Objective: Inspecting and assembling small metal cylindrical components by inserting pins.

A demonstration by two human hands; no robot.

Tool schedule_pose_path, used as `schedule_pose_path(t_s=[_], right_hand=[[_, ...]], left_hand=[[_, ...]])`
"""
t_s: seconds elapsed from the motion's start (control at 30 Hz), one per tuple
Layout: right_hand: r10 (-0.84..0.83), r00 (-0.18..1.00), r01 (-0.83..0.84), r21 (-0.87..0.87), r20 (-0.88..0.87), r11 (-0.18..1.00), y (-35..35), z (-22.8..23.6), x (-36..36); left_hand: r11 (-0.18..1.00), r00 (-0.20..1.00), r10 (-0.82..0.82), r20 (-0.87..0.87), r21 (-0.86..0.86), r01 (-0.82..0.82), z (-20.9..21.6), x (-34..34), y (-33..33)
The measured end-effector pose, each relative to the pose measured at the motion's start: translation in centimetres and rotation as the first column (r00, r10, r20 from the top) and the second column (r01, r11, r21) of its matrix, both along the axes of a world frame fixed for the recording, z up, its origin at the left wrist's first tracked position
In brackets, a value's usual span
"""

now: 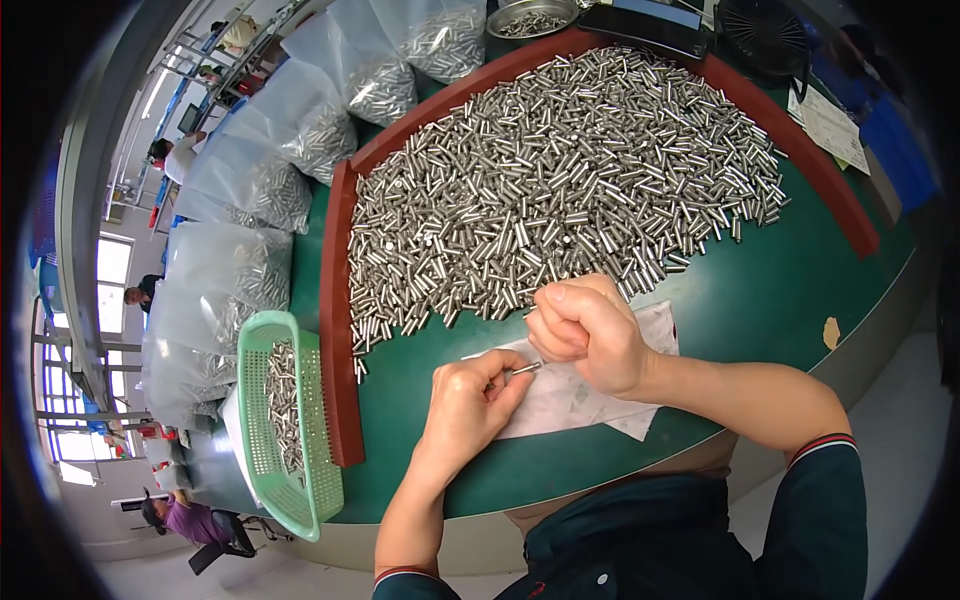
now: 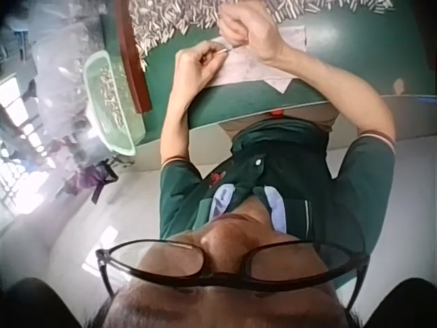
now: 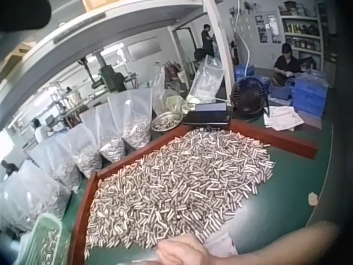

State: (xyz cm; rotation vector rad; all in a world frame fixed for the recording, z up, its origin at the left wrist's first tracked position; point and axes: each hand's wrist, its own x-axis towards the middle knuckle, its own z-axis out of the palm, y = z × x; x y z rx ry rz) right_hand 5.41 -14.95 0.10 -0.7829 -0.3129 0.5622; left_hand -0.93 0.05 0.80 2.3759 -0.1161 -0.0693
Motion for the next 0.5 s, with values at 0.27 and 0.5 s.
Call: schedule_pose_path(t_s=[0.27, 0.5], right_hand=[[0.014, 1.000, -0.013, 0.012, -0.007, 1.000, 0.19, -0.02, -0.30], [0.005, 1.000, -0.004, 0.028, -0.014, 1.000, 0.11, 0.00, -0.26]], left_hand=[[1.000, 1.000, 0.002, -0.024, 0.004, -0.002, 0.28, -0.12, 0.18], [1.000, 1.000, -0.007, -0.020, 0.006, 0.007, 0.26, 0.03, 0.08]])
